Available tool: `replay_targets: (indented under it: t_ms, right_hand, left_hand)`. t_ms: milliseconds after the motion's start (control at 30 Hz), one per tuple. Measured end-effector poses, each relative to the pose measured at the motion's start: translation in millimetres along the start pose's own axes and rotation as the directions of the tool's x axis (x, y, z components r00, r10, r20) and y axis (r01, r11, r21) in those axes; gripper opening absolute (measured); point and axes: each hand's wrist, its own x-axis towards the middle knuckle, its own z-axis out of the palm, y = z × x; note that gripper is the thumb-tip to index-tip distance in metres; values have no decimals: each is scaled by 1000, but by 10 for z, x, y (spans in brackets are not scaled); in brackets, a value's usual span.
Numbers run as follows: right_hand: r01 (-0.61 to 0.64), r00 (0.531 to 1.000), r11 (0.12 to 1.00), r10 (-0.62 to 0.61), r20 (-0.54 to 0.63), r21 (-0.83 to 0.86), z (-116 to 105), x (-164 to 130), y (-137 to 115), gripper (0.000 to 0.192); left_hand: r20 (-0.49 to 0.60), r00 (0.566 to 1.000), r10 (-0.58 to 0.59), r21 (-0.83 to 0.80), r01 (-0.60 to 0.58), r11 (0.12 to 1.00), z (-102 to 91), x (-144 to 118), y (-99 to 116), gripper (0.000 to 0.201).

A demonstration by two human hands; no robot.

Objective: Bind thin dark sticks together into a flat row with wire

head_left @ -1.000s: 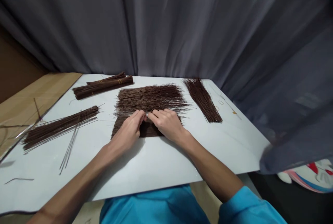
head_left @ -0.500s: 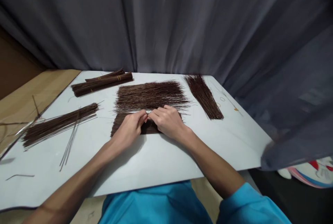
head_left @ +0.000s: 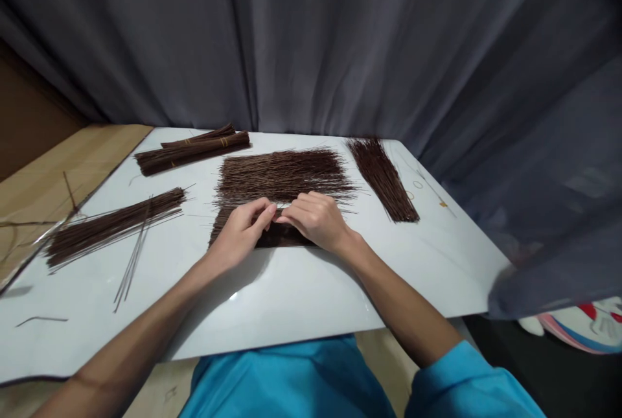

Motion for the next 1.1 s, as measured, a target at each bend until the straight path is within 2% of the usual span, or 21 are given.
replay_targets:
  t_ms: [200,400,500,600,767,867,967,1100]
  right_hand:
    - [39,999,999,-39,-23,-35,-4,16,-20,41]
    - [58,998,998,-58,25,0,23,-3,4,41]
    - [21,1000,999,-22,13,35,26,-20,8,42]
    - [-44,999,995,44,-2,92,7,-22,2,42]
    - [-198,980,964,201,-1,179,-33,9,-30,39]
    - [-232,972,950,235,9,209,-48,22,-43,40]
    - [-228,971,947,237,-12,224,-69,26,-37,40]
    - [-233,970,950,242,-18,206,-96,27,-5,40]
  left_hand:
    - [12,1000,-28,-107,29,994,7,12,-8,47]
    - [95,995,3,-39,1,999,-52,32,-33,43]
    - [99,995,23,54,-28,998,-68,38,-40,39]
    - [51,998,33,162,-41,986,-68,33,-37,40]
    - [8,995,103,241,-102,965,-43,15,-21,37]
    - [-3,991,132,308,-124,943,-11,4,-12,37]
    - [1,993,121,324,-115,939,14,-3,14,39]
    - [24,995,98,260,-100,960,15,-6,68,41]
